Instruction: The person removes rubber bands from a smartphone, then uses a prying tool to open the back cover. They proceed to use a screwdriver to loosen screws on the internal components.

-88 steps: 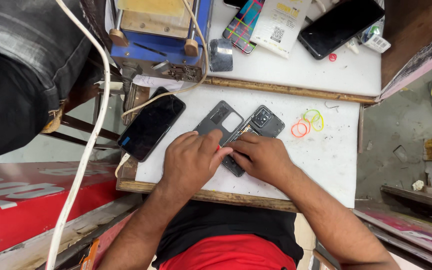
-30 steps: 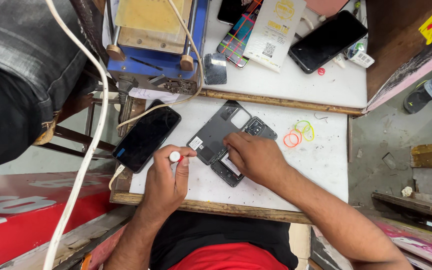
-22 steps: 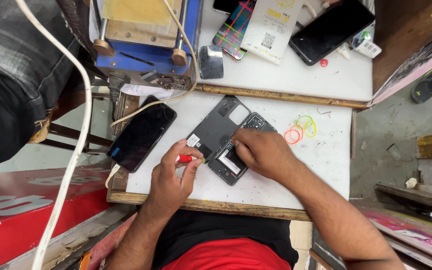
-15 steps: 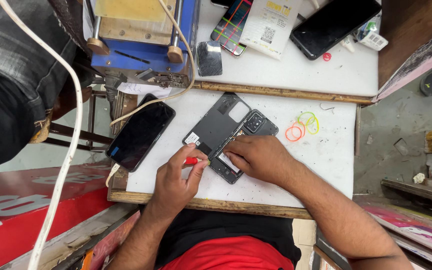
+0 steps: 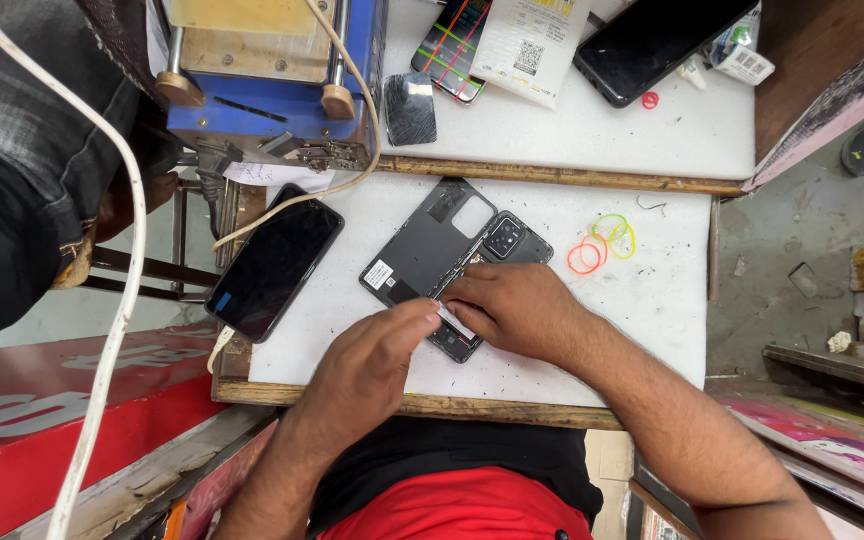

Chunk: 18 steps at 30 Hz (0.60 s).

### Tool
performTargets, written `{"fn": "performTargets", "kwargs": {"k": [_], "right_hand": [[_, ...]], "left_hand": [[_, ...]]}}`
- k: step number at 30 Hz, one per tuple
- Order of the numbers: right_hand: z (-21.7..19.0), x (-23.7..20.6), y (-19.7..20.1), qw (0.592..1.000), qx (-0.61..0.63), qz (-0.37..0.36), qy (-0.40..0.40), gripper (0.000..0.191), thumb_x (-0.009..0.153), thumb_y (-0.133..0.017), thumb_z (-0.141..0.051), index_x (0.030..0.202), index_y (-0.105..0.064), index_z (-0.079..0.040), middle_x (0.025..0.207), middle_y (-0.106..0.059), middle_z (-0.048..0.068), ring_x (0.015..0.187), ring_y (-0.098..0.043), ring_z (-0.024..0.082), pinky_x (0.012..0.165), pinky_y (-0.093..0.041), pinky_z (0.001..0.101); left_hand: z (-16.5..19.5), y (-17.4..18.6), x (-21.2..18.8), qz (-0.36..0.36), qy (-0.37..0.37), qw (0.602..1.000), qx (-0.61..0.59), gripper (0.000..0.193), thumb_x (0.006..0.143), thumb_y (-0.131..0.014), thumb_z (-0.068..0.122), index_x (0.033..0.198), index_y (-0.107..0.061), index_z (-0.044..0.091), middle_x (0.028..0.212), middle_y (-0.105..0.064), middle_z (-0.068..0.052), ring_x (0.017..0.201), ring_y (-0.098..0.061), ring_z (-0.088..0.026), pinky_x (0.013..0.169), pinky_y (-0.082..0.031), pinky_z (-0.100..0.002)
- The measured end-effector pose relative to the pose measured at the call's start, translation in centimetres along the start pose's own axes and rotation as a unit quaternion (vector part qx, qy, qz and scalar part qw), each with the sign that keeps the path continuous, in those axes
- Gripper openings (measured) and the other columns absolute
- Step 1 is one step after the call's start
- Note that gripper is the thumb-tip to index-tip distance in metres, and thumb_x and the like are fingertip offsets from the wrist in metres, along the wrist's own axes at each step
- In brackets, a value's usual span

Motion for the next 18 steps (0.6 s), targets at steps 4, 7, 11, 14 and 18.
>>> {"fn": "performTargets", "kwargs": {"k": [4,7,11,14,18], "right_hand": [[0.0,0.1,0.0,1.0,-0.008,-0.004,-0.005,0.02,0.093,-0.066,-0.03,0.103,-0.076,-0.015,0.092,-0.073,0.004,0.083,-0.072,0.027,0.067,-0.058,0.0422],[0.1,0.1,0.0,1.0,-0.01,0.002,-0.003,0.02,0.093,-0.066,-0.029,0.104,-0.075,-0.015,0.092,-0.073,0.003,0.084,-0.072,0.027,0.066,-0.058,0.0423],[-0.2,0.1,-0.3,0.999,-0.036,0.013,0.013,0.021,0.091,-0.067,-0.028,0.106,-0.075,-0.015,0.093,-0.073,0.004,0.083,-0.072,0.027,0.065,-0.058,0.0422],[-0.9,0.0,-0.7,0.999,-0.035,0.022,0.029,0.022,0.09,-0.068,-0.028,0.107,-0.075,-0.015,0.092,-0.073,0.004,0.082,-0.072,0.027,0.064,-0.058,0.0422],[-1.4,0.0,-0.9,0.998,-0.03,0.032,0.055,0.023,0.09,-0.069,-0.027,0.108,-0.074,-0.014,0.089,-0.072,0.004,0.082,-0.072,0.027,0.065,-0.057,0.0422]], "left_hand": [[0.5,0.5,1.0,0.019,0.01,0.997,0.078,0.046,0.099,-0.074,0.007,0.134,-0.044,0.01,0.105,-0.07,-0.012,0.09,-0.071,-0.028,0.076,-0.058,-0.042],[0.9,0.9,1.3,0.024,0.001,0.995,0.099,0.041,0.098,-0.071,0.007,0.13,-0.046,0.01,0.105,-0.068,-0.011,0.095,-0.07,-0.03,0.079,-0.055,-0.043],[1.3,0.7,1.5,-0.013,0.007,0.991,0.132,0.027,0.092,-0.069,0.01,0.116,-0.057,0.008,0.098,-0.069,-0.008,0.09,-0.071,-0.026,0.078,-0.057,-0.042],[0.8,1.2,1.8,-0.005,0.078,0.982,0.174,0.03,0.092,-0.078,0.026,0.104,-0.062,0.004,0.09,-0.07,-0.009,0.079,-0.07,-0.026,0.072,-0.057,-0.04],[1.1,1.9,2.3,-0.021,0.056,0.991,0.121,0.016,0.09,-0.07,0.011,0.103,-0.063,0.003,0.101,-0.074,-0.011,0.087,-0.073,-0.028,0.076,-0.057,-0.039]]}}
Point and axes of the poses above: each hand's wrist, its own x-axis towards the middle knuckle, its own y-axis out of the back of the hand, z = x × y, the point moved 4 cm from there along x, towards the middle knuckle
